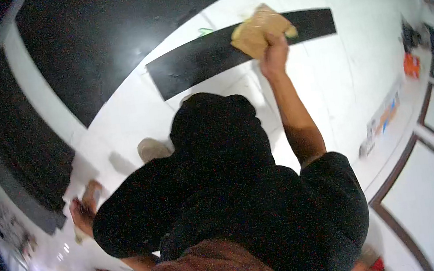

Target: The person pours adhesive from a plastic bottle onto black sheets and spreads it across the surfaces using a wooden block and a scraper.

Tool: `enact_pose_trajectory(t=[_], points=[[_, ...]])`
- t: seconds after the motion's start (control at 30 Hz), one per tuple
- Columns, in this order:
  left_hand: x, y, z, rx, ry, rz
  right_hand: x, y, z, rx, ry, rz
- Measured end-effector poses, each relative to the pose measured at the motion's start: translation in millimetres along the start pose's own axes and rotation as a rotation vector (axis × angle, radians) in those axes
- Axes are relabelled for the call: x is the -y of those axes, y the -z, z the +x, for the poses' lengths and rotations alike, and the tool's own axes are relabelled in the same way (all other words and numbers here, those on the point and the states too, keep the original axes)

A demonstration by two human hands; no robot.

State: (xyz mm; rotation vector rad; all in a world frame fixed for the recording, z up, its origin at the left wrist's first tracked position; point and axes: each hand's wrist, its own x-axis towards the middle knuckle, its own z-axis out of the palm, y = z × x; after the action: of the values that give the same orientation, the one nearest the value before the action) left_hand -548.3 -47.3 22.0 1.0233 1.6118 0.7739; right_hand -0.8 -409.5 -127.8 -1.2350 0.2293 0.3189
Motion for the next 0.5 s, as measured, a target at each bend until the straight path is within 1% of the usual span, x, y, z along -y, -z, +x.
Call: enact_pose_trajectory(t=[0.03, 0.07, 0.1, 0.13, 0.17, 0.23, 0.27, 0.3, 0.37, 0.4, 0.43, 0.5], points=[[-3, 16, 17, -0.018, 0.045, 0.127, -4, 4, 2, -0.029, -0.015, -0.018], [-18, 9, 16, 0.007, -0.002, 0.249, -7, 9, -1, -0.065, 0.006, -0.013], [-34, 3, 14, 0.027, -0.052, 0.370, -10, 12, -3, -0.086, -0.025, -0.040], [-48, -4, 13, 0.058, -0.090, 0.303, -13, 15, -3, -0.100, -0.059, -0.066], [-58, -8, 12, 0.087, -0.125, 0.235, -18, 19, -3, -0.117, -0.049, -0.065], [-86, -22, 6, 0.281, -0.314, 0.220, -22, 25, -3, -0.121, -0.106, -0.078], [-104, -46, -10, 0.284, -0.399, 0.245, -21, 25, -4, -0.132, -0.130, -0.069], [-113, -44, -6, 0.361, -0.355, 0.252, -22, 26, -2, -0.137, -0.122, -0.070], [-126, -68, -25, 0.434, -0.441, 0.362, -32, 37, 7, -0.106, -0.244, 0.037], [-129, -78, -32, 0.438, -0.439, 0.357, -42, 47, 17, -0.154, -0.260, 0.070], [-131, -86, -38, 0.558, -0.470, 0.475, -50, 57, 26, -0.156, -0.256, 0.067], [-124, -100, -49, 0.658, -0.439, 0.592, -64, 81, 42, -0.285, -0.143, -0.360]])
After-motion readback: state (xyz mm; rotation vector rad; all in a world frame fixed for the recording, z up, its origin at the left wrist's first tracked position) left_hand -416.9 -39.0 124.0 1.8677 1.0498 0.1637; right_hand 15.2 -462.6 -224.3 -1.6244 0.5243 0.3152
